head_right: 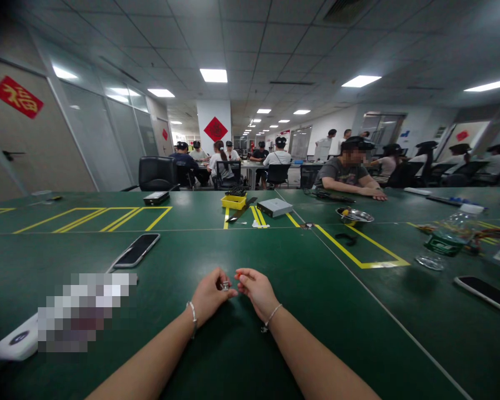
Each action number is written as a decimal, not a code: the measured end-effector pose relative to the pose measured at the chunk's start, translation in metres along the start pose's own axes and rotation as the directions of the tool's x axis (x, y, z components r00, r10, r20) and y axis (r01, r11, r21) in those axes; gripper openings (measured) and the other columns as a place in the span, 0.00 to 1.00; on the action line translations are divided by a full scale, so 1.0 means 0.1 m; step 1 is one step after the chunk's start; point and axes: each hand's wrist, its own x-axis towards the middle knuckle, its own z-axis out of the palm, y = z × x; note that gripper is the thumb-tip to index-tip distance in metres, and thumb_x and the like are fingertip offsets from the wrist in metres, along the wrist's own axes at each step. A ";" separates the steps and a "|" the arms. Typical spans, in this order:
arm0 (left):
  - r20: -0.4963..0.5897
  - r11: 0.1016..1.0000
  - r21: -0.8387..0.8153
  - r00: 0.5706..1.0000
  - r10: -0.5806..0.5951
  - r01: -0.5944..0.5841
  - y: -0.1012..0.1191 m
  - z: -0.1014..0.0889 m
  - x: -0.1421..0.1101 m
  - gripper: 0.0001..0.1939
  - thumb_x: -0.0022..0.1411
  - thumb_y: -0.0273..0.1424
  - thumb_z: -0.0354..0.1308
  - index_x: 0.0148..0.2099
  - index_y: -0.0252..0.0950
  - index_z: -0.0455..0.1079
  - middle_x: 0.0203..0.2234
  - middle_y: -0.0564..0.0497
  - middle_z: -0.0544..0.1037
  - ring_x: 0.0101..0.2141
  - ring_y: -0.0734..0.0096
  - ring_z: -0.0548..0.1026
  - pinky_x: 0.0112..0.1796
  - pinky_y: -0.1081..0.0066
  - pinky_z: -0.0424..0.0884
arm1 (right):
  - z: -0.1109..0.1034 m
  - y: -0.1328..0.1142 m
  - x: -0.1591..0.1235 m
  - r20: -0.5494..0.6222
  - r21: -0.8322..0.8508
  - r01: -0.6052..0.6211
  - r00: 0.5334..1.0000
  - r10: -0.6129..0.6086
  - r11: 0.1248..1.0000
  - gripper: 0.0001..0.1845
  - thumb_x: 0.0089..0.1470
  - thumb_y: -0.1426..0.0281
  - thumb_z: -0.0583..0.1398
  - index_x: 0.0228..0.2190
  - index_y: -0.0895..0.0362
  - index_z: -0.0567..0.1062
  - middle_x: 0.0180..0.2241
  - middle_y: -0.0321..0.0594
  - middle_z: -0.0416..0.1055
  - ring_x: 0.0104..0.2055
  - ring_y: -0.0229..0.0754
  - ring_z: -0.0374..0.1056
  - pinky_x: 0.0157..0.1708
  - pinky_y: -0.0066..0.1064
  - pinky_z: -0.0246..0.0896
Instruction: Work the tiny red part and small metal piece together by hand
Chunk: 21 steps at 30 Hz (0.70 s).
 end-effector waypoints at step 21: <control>-0.001 0.995 0.019 0.996 0.093 -0.093 0.02 -0.05 0.01 0.16 0.49 0.25 0.52 0.43 0.40 0.64 0.30 0.52 0.71 0.31 0.73 0.68 0.34 0.72 0.65 | 0.00 0.01 0.00 0.006 0.011 -0.008 1.000 0.008 1.000 0.12 0.34 0.71 0.62 0.27 0.60 0.71 0.26 0.38 0.69 0.24 0.31 0.61 0.28 0.27 0.56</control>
